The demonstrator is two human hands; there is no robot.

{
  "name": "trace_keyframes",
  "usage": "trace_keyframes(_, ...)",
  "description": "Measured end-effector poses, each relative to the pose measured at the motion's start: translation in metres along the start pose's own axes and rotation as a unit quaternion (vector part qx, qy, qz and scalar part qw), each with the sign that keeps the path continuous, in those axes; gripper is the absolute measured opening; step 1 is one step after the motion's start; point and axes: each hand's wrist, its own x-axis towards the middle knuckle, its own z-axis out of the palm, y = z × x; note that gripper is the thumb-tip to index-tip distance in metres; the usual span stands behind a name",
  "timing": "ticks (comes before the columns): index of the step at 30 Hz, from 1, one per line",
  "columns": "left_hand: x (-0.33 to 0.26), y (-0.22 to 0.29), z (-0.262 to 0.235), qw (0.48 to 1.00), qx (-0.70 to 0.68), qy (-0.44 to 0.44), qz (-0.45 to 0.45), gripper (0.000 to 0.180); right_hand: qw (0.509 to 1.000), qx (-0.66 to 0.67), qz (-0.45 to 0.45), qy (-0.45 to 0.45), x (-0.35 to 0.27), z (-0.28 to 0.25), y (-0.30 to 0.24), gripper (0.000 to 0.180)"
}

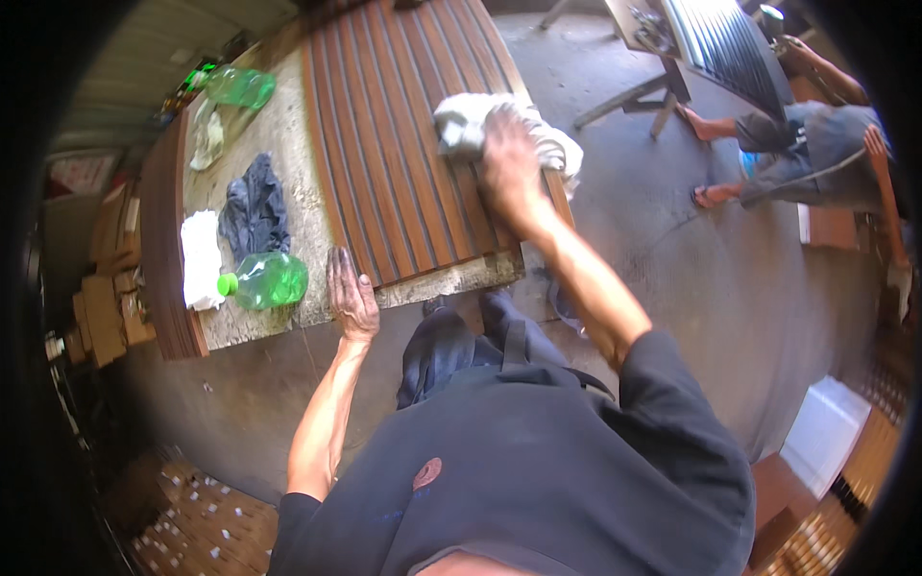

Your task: The person wipes down wooden slatted panels with a cloth and a liquid from a plastic bottle on a large work surface.

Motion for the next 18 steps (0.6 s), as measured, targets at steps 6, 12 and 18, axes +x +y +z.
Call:
trace_keyframes(6,-0.034,-0.029,-0.016,0.995,-0.074,-0.010,-0.066,0.064,0.891,0.247,-0.309,-0.221,-0.086,-0.004,-0.178,0.074)
trace_keyframes(12,-0.019,-0.003,-0.024,0.997,-0.045,-0.025,-0.056,0.089,0.988,0.042,-0.121,-0.085,-0.022,-0.007,-0.003,0.050)
trace_keyframes(18,-0.018,0.000,-0.021,0.999,-0.015,-0.020,-0.042,0.099,0.928,0.089,-0.285,-0.224,-0.021,0.040,-0.129,0.073)
